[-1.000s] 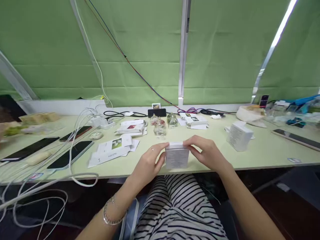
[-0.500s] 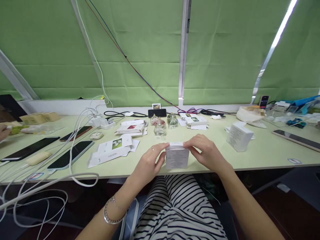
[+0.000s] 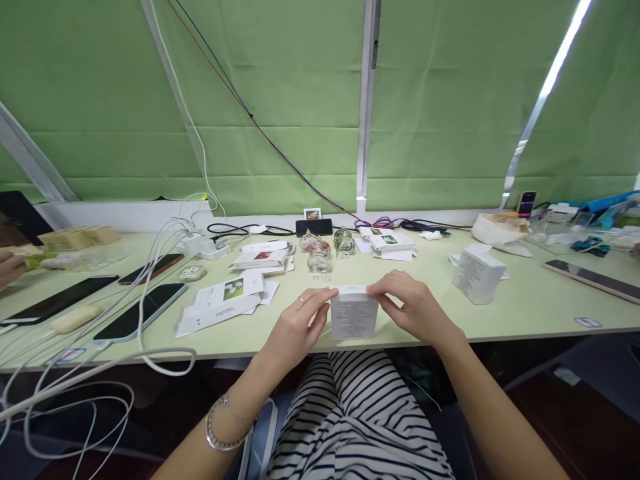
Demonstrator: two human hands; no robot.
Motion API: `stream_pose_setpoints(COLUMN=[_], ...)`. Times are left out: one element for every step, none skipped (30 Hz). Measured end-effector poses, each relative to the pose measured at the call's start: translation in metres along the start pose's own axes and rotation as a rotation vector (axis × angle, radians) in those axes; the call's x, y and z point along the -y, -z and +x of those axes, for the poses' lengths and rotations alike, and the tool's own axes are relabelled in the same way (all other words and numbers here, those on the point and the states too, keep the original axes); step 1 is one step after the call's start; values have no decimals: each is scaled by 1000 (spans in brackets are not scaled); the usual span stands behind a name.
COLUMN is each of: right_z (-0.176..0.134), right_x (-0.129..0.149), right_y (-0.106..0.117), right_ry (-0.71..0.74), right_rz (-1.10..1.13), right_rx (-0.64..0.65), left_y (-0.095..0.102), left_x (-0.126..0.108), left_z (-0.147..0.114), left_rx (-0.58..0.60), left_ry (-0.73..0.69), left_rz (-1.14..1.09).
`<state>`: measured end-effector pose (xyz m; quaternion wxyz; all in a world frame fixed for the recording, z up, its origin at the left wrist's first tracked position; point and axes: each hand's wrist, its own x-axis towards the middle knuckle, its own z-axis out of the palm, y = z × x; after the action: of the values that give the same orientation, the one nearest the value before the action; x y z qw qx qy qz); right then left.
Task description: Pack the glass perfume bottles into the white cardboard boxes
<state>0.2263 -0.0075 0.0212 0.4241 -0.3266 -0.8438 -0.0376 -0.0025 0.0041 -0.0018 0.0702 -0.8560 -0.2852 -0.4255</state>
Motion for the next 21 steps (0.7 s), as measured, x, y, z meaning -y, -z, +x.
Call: stream_pose_setpoints(right_z=[0,0,0,0,0,0,0,0,0,0,0,0,0,1,1,1,1,2,2,2,2], right_x=[0,0,0,-1,-1,-1,-1,-2,-2,-1,-1,-1,-1,-1,0,0,0,0,1,1,1], right_y=[0,-1,-1,-2,-2,-2,-3,-3,-3,-3,-3,-2,-2,-2,-2,-2,-2,-2,-2,-1,-1], right_ry=[1,4,8,10,11,10,7,4,1,-2,-6,-9,-13,-15,-16,-17,-17,-16,-15,-15,-15], right_rz=[2,4,5,5,5,4,3,3,3,3,4,5,5,6,6,7,7,7,7,6,5], right_rx=[3,6,8,10,10,11,12,14,15,17,20,21,24,26,27,27,28,29,29,30,31], left_y=[0,0,0,0,0,0,0,0,0,0,0,0,0,0,0,0,0,0,0,0,0], left_x=[0,1,1,1,1,1,1,1,1,1,1,1,0,1,1,1,0,0,0,0,-1], left_z=[0,0,0,0,0,0,0,0,1,1,1,1,1,1,0,0,0,0,0,0,0], left_rx=[0,2,2,2,1,0,-2,-3,-3,-3,-1,2,4,7,9,11,11,10,9,7,5], left_ry=[2,3,3,2,-1,-4,-9,-12,-13,-13,-11,-6,-1,3,6,8,8,7,5,4,1], left_rz=[-3,-5,-7,-7,-6,-5,-3,-1,0,2,3,4,5,5,4,3,2,1,2,4,8])
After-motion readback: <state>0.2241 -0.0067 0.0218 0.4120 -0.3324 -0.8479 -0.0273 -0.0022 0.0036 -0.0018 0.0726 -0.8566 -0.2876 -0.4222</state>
